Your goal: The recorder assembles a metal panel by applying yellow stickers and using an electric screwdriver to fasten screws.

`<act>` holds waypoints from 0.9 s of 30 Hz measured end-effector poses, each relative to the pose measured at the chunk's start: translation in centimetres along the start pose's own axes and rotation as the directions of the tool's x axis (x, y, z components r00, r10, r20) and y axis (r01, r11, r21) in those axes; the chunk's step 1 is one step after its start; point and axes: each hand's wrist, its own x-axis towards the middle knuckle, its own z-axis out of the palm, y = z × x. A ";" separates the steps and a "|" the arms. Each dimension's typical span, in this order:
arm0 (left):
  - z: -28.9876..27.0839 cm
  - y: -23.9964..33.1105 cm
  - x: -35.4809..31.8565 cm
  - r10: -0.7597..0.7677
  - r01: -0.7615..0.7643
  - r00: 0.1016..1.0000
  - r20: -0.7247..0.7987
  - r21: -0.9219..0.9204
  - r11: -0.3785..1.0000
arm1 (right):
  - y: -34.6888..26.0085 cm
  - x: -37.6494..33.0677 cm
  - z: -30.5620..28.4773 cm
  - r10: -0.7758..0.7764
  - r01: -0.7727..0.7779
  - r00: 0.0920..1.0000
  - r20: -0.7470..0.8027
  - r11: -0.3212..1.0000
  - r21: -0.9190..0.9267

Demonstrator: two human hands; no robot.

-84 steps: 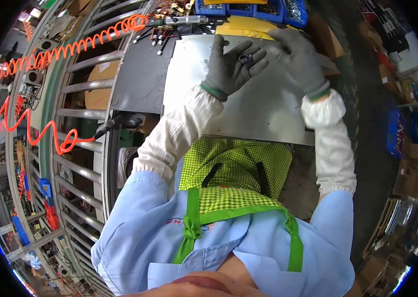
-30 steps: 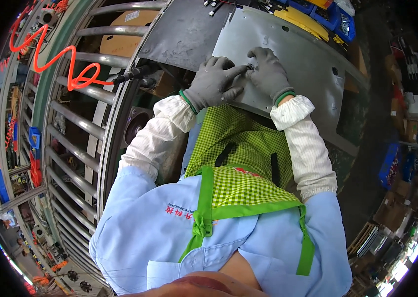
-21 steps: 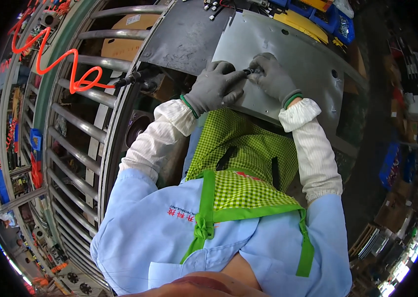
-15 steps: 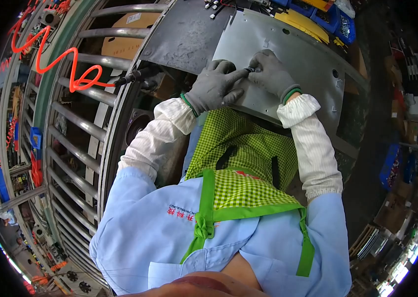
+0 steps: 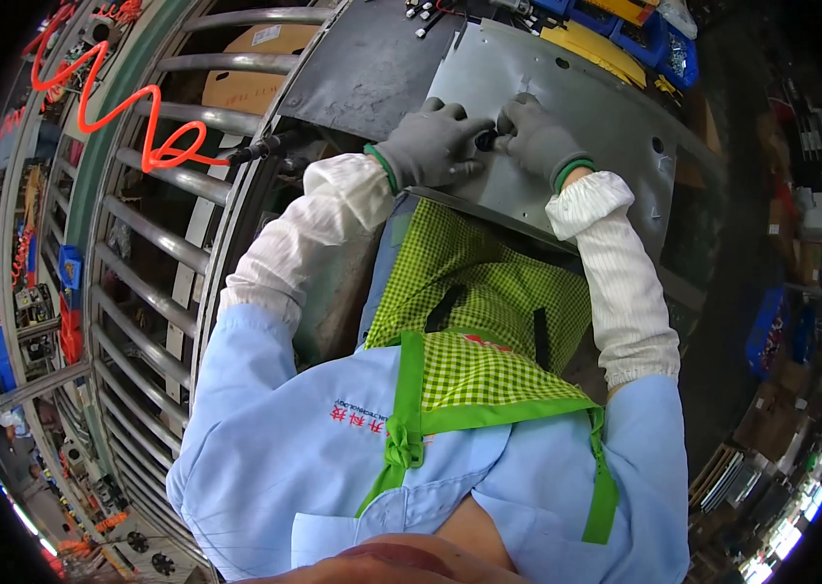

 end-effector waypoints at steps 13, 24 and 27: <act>1.5 -1.0 -0.2 0.150 -0.144 0.986 -0.073 0.075 0.987 | 1.2 -0.1 0.1 -0.201 0.201 0.979 -0.025 0.979 0.032; 2.5 -1.9 -0.6 0.132 -0.124 0.970 -0.204 0.050 0.991 | -0.5 -0.7 0.8 -0.070 0.069 0.993 -0.092 0.998 -0.012; 1.7 -1.2 -0.5 0.183 -0.180 0.972 -0.148 0.033 0.983 | 1.0 -0.8 0.6 -0.127 0.132 0.983 -0.129 0.991 0.026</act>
